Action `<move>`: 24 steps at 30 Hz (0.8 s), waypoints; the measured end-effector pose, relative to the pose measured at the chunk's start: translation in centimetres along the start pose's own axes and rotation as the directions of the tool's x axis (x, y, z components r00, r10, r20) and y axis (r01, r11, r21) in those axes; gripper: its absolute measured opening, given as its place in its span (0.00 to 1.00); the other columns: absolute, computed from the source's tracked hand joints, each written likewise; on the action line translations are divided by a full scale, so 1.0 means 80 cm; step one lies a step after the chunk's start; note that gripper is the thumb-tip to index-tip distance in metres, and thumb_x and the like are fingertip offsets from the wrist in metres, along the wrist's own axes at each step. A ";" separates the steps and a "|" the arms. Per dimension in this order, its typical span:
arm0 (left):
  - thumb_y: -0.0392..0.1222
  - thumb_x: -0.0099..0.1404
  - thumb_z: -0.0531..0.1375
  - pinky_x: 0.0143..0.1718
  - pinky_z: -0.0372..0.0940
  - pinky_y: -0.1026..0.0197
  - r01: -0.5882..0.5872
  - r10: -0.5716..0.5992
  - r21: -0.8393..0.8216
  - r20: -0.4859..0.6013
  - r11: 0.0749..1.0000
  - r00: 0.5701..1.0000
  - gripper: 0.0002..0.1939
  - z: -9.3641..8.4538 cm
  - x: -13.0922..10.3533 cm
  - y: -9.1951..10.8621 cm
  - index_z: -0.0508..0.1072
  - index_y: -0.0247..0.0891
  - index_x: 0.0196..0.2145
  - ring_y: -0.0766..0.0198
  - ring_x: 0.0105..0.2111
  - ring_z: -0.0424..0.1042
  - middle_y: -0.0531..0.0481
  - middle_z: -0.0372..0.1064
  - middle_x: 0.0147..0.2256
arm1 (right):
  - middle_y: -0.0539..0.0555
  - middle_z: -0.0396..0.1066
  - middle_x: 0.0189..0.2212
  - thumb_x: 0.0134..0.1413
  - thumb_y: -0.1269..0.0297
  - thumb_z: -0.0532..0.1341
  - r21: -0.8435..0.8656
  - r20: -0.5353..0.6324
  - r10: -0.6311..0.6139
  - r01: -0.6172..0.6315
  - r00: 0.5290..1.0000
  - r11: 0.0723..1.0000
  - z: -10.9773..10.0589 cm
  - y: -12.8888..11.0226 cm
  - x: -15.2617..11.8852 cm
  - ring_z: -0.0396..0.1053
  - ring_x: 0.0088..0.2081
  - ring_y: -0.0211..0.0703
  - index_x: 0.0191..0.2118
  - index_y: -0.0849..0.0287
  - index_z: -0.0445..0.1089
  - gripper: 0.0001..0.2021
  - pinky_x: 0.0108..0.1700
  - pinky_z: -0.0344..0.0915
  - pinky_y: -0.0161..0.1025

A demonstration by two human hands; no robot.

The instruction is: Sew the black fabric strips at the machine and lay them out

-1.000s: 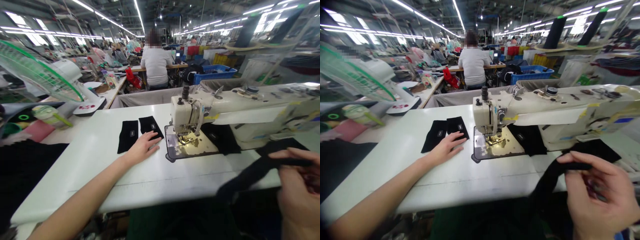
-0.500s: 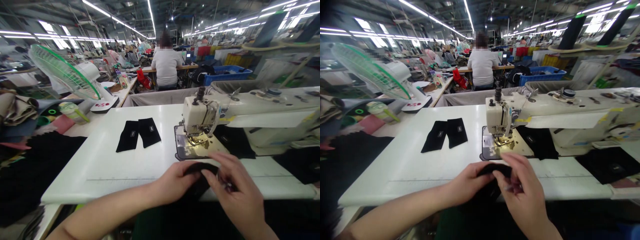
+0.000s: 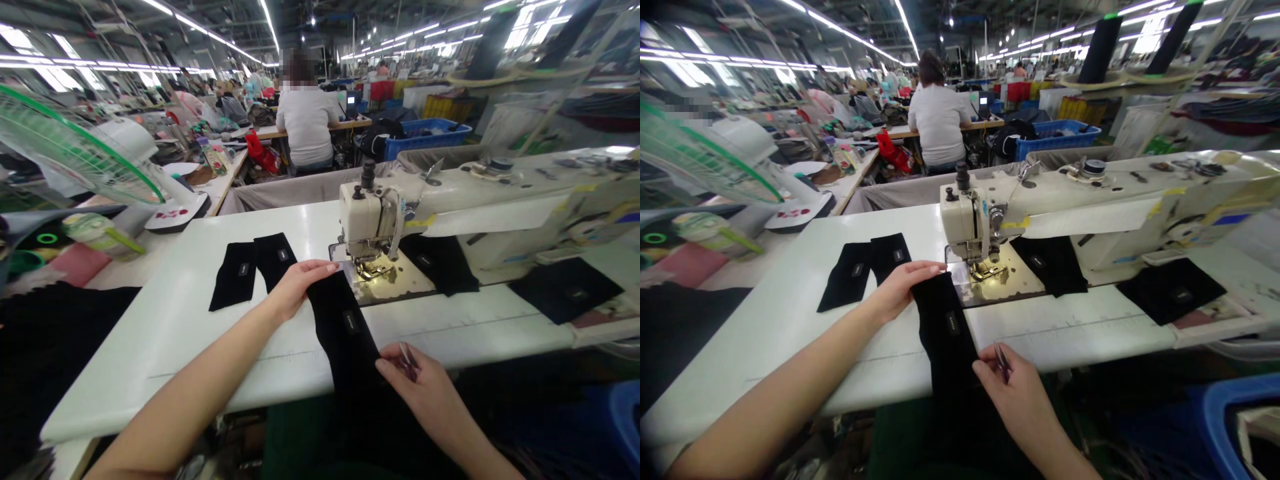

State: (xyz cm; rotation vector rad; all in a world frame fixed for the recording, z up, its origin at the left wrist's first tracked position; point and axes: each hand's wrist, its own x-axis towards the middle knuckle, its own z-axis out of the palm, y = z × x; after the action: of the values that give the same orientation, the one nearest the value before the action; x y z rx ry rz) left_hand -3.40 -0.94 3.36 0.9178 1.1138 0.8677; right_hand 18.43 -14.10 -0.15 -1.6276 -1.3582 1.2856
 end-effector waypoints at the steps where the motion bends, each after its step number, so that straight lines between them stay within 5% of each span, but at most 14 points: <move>1: 0.47 0.49 0.74 0.45 0.67 0.60 -0.011 0.010 0.118 0.013 0.993 1.000 0.18 -0.004 0.009 0.006 0.82 0.35 0.36 0.61 0.36 0.75 0.46 0.79 0.35 | 0.51 0.72 0.23 0.48 0.48 0.61 -0.001 -0.009 -0.004 0.004 1.000 1.000 -0.001 -0.001 0.001 0.69 0.26 0.43 0.31 0.58 0.73 0.16 0.31 0.67 0.38; 6: 0.45 0.49 0.72 0.48 0.64 0.56 -0.100 0.042 0.439 0.139 0.893 0.989 0.11 -0.003 0.039 0.021 0.81 0.38 0.29 0.62 0.35 0.73 0.50 0.78 0.31 | 0.50 0.73 0.23 0.52 0.51 0.60 -0.045 -0.049 -0.092 0.090 0.995 0.995 -0.004 0.004 0.001 0.69 0.24 0.42 0.32 0.58 0.75 0.15 0.28 0.67 0.37; 11: 0.42 0.55 0.68 0.42 0.67 0.57 -0.277 0.217 0.550 0.173 0.788 0.961 0.06 0.016 0.070 -0.005 0.81 0.38 0.30 0.62 0.33 0.73 0.50 0.77 0.31 | 0.53 0.77 0.30 0.56 0.56 0.58 -0.088 -0.051 -0.155 0.150 0.987 0.985 -0.001 0.019 -0.003 0.74 0.30 0.45 0.42 0.58 0.76 0.15 0.33 0.71 0.40; 16: 0.36 0.59 0.67 0.42 0.67 0.56 -0.474 0.507 0.800 0.256 0.367 0.823 0.02 0.034 0.080 -0.035 0.80 0.38 0.33 0.59 0.37 0.72 0.48 0.74 0.34 | 0.53 0.76 0.35 0.64 0.59 0.55 -0.183 -0.082 -0.288 0.270 0.954 0.945 -0.001 0.030 -0.009 0.75 0.34 0.44 0.45 0.55 0.72 0.11 0.37 0.72 0.39; 20: 0.39 0.61 0.68 0.43 0.65 0.50 -0.419 0.627 0.908 0.314 0.023 0.713 0.04 0.037 0.065 -0.040 0.78 0.38 0.35 0.52 0.41 0.70 0.45 0.72 0.38 | 0.52 0.74 0.35 0.62 0.64 0.59 -0.268 -0.003 -0.428 0.412 0.904 0.871 -0.008 0.034 -0.012 0.73 0.32 0.42 0.44 0.55 0.72 0.07 0.36 0.72 0.37; 24: 0.39 0.67 0.63 0.42 0.66 0.54 -0.527 0.582 0.850 0.429 -0.001 0.691 0.05 0.027 0.060 -0.044 0.78 0.38 0.33 0.57 0.38 0.70 0.46 0.71 0.35 | 0.54 0.73 0.38 0.65 0.72 0.54 -0.344 0.078 -0.608 0.593 0.790 0.728 -0.012 0.041 -0.009 0.74 0.35 0.41 0.46 0.56 0.72 0.11 0.37 0.72 0.36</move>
State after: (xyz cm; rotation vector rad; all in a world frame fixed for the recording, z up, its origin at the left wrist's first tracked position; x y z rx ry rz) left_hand 0.15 1.75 -1.15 2.6015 1.2974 0.7582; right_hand 20.42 -15.50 -2.68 -1.2301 -1.9657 0.6339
